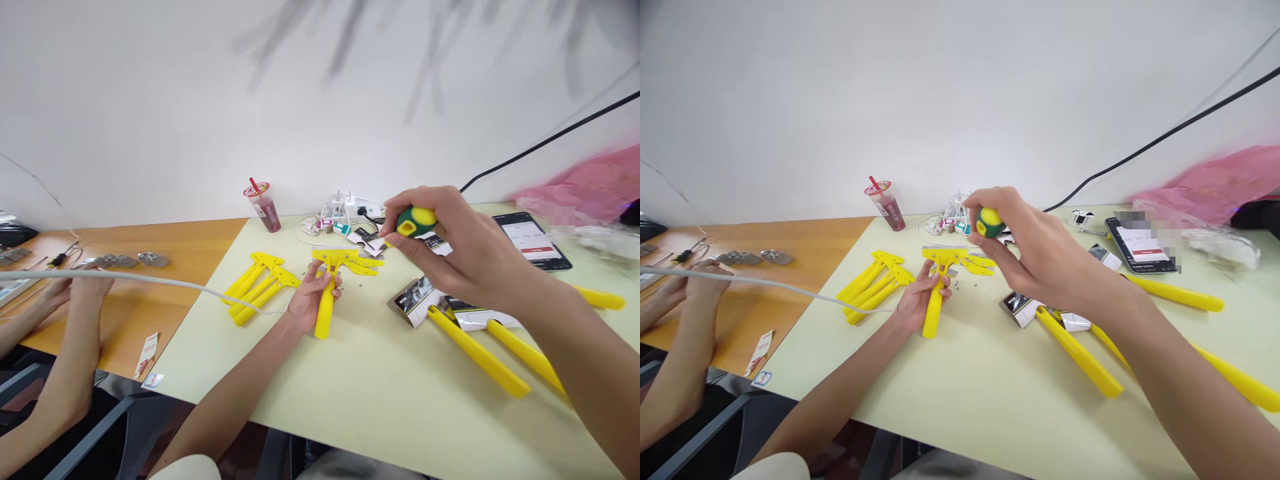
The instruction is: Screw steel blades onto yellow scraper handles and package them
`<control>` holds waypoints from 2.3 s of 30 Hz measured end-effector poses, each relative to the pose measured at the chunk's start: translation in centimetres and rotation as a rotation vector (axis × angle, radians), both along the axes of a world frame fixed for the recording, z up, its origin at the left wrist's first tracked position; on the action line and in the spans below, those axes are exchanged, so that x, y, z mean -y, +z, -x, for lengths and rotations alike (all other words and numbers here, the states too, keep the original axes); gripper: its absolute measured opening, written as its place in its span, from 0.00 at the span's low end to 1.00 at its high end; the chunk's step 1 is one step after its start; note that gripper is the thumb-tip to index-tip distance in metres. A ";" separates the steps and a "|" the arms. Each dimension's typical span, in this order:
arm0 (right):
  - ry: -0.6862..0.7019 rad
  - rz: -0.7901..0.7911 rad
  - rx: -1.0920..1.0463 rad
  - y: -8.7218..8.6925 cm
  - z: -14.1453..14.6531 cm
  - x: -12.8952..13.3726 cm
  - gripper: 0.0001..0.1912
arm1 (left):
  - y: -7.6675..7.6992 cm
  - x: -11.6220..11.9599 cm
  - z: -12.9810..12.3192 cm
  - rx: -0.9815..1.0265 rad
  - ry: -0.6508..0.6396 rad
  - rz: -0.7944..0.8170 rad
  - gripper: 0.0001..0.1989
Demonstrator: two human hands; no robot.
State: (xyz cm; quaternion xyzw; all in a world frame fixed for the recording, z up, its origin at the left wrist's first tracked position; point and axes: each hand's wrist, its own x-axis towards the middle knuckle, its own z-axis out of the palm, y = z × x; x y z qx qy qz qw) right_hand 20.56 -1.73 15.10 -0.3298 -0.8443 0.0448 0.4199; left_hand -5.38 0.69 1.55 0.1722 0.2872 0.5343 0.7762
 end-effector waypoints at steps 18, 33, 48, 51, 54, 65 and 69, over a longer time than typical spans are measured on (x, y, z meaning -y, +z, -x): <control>0.183 0.324 0.131 -4.3 1.9 -3.7 0.22 | -0.5 0.7 1.0 0.089 -0.473 -0.080 0.19; -0.023 0.461 0.223 -3.0 -0.5 -5.3 0.19 | -0.2 1.4 -0.2 -0.052 -0.527 -0.133 0.26; -0.505 0.740 0.611 -9.7 -13.3 -13.4 0.26 | 0.5 0.5 -0.3 -0.014 -0.218 -0.047 0.19; -0.432 0.770 0.607 -9.0 -12.7 -13.1 0.17 | 0.5 0.5 -0.3 -0.022 -0.203 -0.051 0.18; -0.360 0.750 0.587 -7.5 -12.0 -12.5 0.14 | 0.8 0.5 -0.4 -0.063 -0.167 -0.082 0.18; -0.173 0.488 0.380 1.5 -7.0 -3.7 0.06 | 11.9 -2.6 -2.7 -0.057 0.160 -0.542 0.05; -0.120 0.320 0.347 2.9 -6.3 -1.2 0.07 | 16.5 -3.1 -4.8 0.002 0.338 -0.742 0.06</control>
